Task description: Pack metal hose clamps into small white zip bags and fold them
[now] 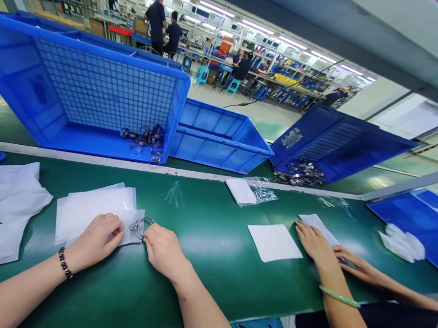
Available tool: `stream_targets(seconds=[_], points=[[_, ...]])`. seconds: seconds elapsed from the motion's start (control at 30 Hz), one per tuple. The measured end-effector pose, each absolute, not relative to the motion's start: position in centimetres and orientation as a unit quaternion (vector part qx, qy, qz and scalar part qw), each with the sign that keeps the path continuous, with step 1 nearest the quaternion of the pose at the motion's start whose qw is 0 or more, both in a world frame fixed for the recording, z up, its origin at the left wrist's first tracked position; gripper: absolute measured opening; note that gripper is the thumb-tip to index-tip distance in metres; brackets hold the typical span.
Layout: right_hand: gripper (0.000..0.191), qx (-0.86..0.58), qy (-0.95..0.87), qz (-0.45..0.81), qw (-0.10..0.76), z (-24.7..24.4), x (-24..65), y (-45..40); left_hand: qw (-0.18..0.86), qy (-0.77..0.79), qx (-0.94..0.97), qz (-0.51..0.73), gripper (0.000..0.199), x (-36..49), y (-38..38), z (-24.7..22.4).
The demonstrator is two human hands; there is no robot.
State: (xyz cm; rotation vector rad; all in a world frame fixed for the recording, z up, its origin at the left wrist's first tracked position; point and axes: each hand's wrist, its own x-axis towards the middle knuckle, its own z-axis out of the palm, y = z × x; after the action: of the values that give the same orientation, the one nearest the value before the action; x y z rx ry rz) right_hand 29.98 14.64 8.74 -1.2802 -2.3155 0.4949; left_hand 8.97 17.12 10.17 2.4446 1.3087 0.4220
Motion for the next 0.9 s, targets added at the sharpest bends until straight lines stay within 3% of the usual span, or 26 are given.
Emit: stream_targets(seconds=[0.17,0.43,0.6,0.73,0.9], points=[[0.012,-0.452,-0.864,0.15,0.162,8.7,30.0,14.3,0.165,0.443,0.866,0.159,0.021,9.2,16.4,10.3],[0.013,-0.384,-0.898,0.158,0.147,8.9,29.1,14.0,0.155,0.404,0.892,0.127,0.025,9.7,15.0,10.2],[0.017,-0.346,-0.903,0.189,0.169,9.3,28.7,13.7,0.184,0.387,0.893,0.14,0.024,9.7,14.8,10.9],[0.032,-0.395,-0.867,0.237,0.191,9.6,28.8,13.6,0.18,0.426,0.868,0.185,0.021,8.8,16.2,11.4],[0.035,-0.426,-0.832,0.29,0.205,9.2,28.7,13.7,0.167,0.499,0.836,0.155,0.025,7.8,18.0,10.4]])
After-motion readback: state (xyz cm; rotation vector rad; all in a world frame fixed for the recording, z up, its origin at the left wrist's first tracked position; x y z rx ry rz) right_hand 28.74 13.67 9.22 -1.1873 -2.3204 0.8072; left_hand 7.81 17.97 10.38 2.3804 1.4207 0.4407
